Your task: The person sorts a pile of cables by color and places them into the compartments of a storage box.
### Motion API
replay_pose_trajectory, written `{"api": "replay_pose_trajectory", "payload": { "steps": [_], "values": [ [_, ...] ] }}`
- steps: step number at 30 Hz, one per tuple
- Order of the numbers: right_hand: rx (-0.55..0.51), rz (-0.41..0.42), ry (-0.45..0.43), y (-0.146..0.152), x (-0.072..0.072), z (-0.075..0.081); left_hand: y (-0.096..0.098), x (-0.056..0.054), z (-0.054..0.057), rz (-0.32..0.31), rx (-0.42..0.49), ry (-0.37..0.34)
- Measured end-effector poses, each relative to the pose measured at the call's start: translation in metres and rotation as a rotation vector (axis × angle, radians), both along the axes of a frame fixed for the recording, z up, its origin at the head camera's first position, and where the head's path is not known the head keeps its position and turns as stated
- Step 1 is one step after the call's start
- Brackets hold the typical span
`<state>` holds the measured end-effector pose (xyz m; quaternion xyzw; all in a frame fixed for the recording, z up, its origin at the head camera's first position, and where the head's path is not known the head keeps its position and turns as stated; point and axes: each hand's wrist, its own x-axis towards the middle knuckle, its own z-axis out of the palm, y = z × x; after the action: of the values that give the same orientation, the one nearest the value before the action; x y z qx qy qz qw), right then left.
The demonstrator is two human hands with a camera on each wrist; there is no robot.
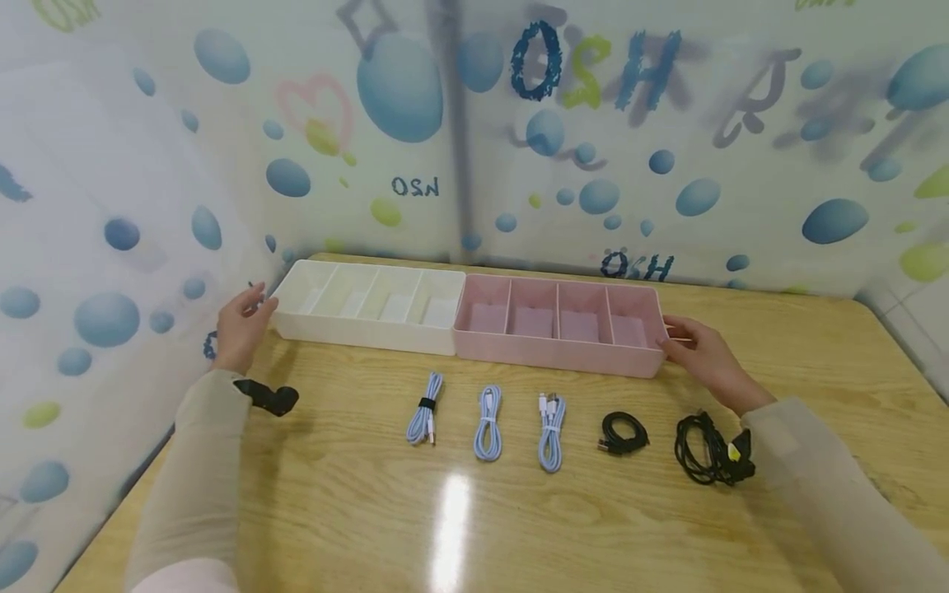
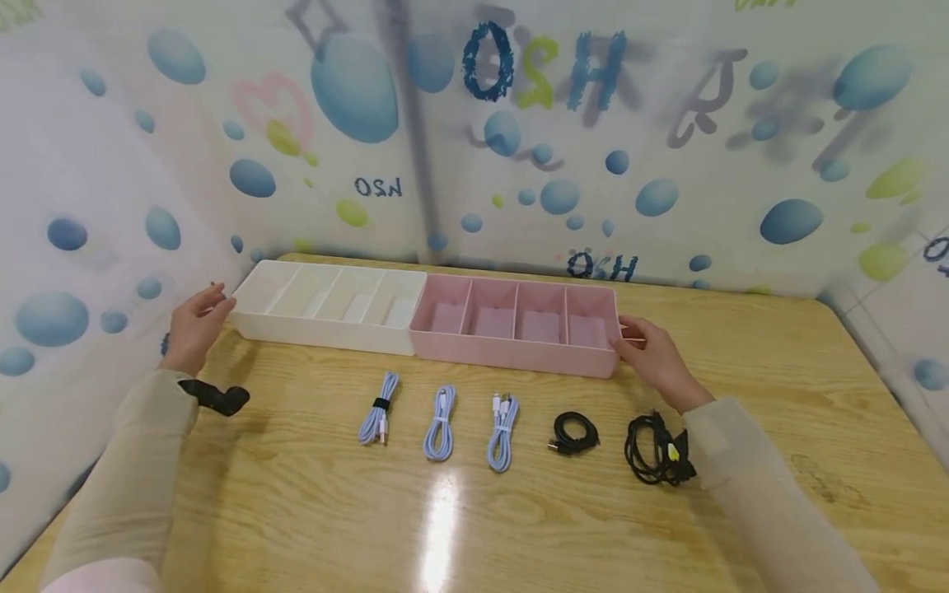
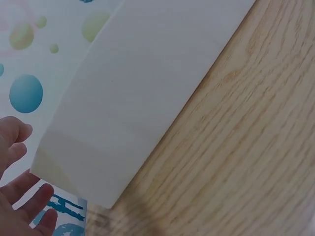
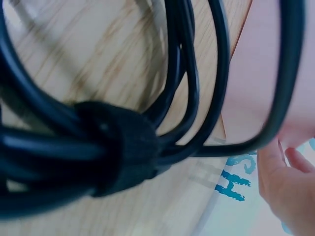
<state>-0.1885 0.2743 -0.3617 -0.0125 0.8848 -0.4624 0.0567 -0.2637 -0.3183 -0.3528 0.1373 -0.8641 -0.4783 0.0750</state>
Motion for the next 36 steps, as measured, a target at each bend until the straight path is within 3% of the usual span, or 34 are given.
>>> {"api": "replay_pose_trajectory", "payload": {
  "steps": [12, 20, 28, 31, 33, 35, 36],
  "values": [
    [0.025, 0.026, -0.024, -0.003, -0.001, 0.006, -0.002, -0.003, -0.011, -0.079, -0.047, 0.015],
    [0.012, 0.013, -0.050, -0.005, 0.001, 0.006, -0.005, -0.008, -0.014, -0.113, -0.013, 0.009],
    [0.011, 0.015, -0.047, -0.007, 0.000, 0.006, -0.007, -0.011, -0.013, -0.099, 0.031, -0.039],
    [0.010, 0.011, -0.053, -0.007, 0.000, 0.006, -0.027, -0.034, -0.043, -0.081, 0.035, -0.029],
    [0.006, 0.008, -0.056, -0.007, 0.000, 0.006, -0.037, -0.045, -0.056, -0.065, 0.034, -0.026],
    [0.002, 0.004, -0.053, -0.006, 0.000, 0.005, -0.039, -0.049, -0.061, -0.052, 0.042, -0.023],
    [-0.001, 0.001, -0.051, -0.006, 0.000, 0.005, -0.032, -0.044, -0.054, -0.050, 0.053, -0.028]
  ]
}}
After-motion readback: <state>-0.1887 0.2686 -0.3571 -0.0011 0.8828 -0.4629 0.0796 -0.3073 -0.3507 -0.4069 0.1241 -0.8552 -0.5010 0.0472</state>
